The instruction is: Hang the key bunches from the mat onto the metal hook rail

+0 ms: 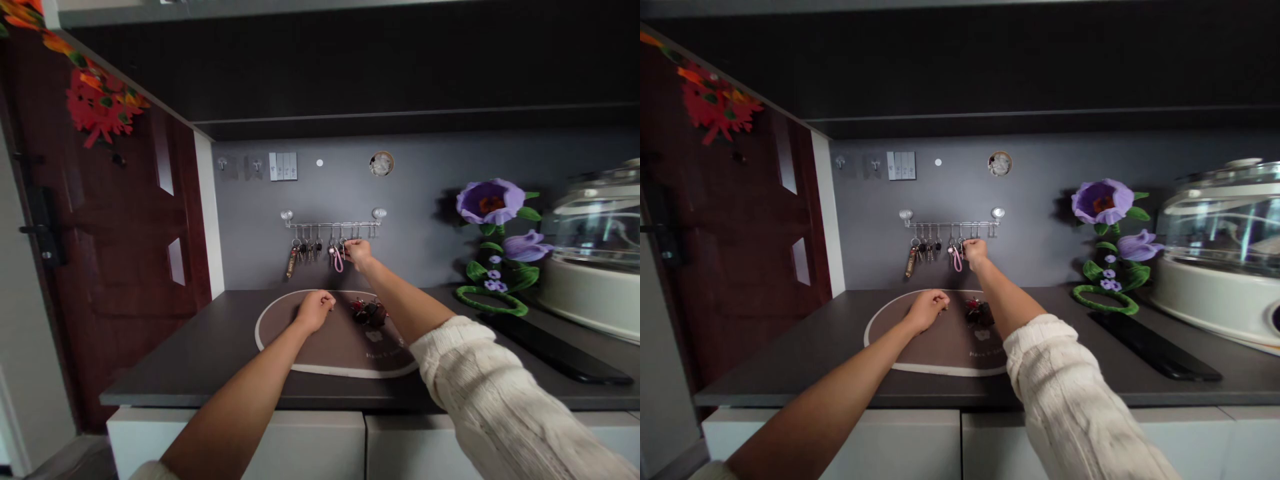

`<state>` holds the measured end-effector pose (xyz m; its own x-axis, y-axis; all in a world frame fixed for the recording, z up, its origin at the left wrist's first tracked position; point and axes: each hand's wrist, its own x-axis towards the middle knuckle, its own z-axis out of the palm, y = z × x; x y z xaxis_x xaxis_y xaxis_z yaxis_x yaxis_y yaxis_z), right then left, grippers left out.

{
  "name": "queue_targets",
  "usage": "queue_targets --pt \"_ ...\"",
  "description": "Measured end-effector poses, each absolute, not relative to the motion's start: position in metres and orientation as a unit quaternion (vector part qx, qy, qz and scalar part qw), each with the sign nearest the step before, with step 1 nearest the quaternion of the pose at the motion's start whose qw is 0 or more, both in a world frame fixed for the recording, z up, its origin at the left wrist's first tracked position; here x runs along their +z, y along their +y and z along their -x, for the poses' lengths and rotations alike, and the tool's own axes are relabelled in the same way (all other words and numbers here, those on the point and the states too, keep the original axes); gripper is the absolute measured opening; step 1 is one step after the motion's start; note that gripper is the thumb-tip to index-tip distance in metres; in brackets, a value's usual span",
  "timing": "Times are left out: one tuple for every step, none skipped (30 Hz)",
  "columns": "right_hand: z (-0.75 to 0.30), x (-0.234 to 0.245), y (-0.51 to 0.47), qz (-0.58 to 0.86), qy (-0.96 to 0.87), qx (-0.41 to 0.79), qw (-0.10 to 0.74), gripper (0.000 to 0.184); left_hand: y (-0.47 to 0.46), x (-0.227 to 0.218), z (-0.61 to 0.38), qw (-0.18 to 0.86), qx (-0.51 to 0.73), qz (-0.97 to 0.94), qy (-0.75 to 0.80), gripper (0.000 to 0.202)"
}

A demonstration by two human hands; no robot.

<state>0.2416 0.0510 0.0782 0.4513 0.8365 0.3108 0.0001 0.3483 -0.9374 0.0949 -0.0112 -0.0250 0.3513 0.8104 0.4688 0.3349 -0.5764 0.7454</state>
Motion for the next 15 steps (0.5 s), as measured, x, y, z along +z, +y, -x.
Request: queue_targets --pt "-0.242 0.078 0.051 0.488 -0.433 0.297 0.698 0.014 -0.011 -0.025 -0.095 0.274 0.434 -0.775 0.37 0.014" --pt "-0.242 0.077 0.051 0.488 -0.435 0.296 0.697 0.014 -0.012 -0.025 -0.095 0.274 0.434 -0.774 0.37 0.014" --pt "-0.242 0.077 0.05 0.486 -0.437 0.297 0.696 0.015 -0.011 -0.025 -0.095 0.275 0.435 -0.774 0.369 0.014" --pt "-0.242 0.077 0.049 0.483 -0.438 0.299 0.697 0.015 -0.011 -0.025 -0.095 0.276 0.436 -0.773 0.369 0.014" --pt "-0.241 0.077 0.048 0.479 -0.439 0.302 0.697 0.016 -0.011 -0.025 -0.095 0.277 0.437 -0.773 0.368 0.014" --pt "-0.241 0.077 0.047 0.475 -0.44 0.308 0.697 0.016 -0.011 -0.025 -0.095 0.279 0.437 -0.772 0.367 0.014" --pt "-0.241 0.077 0.045 0.471 -0.441 0.315 0.696 0.017 -0.011 -0.026 -0.095 0.281 0.437 -0.772 0.367 0.014" --pt "-0.241 0.076 0.044 0.468 -0.441 0.321 0.695 0.017 -0.011 -0.026 -0.095 0.283 0.436 -0.772 0.365 0.014" --pt "-0.241 0.076 0.042 0.466 -0.442 0.326 0.693 0.018 -0.011 -0.026 -0.095 0.286 0.435 -0.772 0.364 0.014" --pt "-0.24 0.075 0.041 0.466 -0.444 0.329 0.691 0.018 -0.011 -0.026 -0.094 0.29 0.434 -0.771 0.364 0.014" --pt "-0.24 0.074 0.039 0.466 -0.447 0.331 0.688 0.018 -0.011 -0.026 -0.094 0.295 0.434 -0.77 0.364 0.014" --pt "-0.241 0.073 0.038 0.467 -0.448 0.333 0.686 0.018 -0.012 -0.026 -0.094 0.3 0.432 -0.768 0.365 0.014" --pt "-0.241 0.072 0.037 0.468 -0.448 0.335 0.684 0.017 -0.012 -0.026 -0.094 0.304 0.431 -0.767 0.366 0.014" --pt "-0.241 0.071 0.036 0.469 -0.448 0.336 0.683 0.017 -0.012 -0.025 -0.094 0.309 0.429 -0.766 0.367 0.014" --pt "-0.242 0.07 0.035 0.47 -0.447 0.337 0.683 0.016 -0.013 -0.025 -0.094 0.311 0.427 -0.766 0.367 0.014"
